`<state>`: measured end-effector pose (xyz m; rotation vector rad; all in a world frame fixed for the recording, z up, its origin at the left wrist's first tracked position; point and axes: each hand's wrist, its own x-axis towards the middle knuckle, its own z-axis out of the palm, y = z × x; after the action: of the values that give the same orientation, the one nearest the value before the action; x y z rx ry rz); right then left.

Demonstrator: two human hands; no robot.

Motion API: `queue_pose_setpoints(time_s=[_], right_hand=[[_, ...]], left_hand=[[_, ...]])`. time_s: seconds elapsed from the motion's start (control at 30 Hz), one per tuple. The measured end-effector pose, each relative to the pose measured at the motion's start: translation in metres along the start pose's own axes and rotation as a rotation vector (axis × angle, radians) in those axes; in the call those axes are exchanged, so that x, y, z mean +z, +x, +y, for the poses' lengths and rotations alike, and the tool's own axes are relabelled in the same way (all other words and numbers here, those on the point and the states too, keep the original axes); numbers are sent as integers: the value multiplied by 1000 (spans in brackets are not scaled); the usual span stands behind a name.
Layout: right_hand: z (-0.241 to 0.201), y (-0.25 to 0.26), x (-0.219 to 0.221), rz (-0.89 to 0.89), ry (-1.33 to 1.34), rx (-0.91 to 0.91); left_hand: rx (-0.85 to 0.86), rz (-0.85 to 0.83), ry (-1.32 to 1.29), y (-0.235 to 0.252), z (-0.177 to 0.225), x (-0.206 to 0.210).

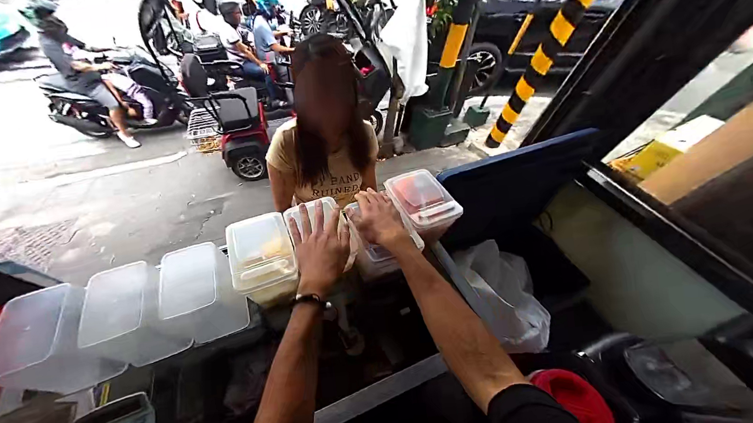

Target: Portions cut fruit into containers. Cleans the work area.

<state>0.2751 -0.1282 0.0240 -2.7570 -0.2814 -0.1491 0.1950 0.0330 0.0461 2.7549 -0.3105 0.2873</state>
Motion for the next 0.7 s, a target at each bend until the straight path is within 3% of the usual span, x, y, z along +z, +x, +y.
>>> queue_pose_setpoints(time_s=[0.17,0.37,0.43,0.53,0.7], right_hand=[[3,-72,-6,49,-53,-70],[10,-124,-22,-167,23,-524],[0,-143,-33,-247,-65,-410],[-16,-152,-41,-337,-106,-180],[-12,-151,-23,-199,-103,-212]], left_hand=[[36,-99,73,30,-26,21],[-1,-278,24,42,-31,7],[74,-330,-54,31,-33,-5],[268,-226,-63,13,-41,-21],[412,-331,95,24,-42,-37]])
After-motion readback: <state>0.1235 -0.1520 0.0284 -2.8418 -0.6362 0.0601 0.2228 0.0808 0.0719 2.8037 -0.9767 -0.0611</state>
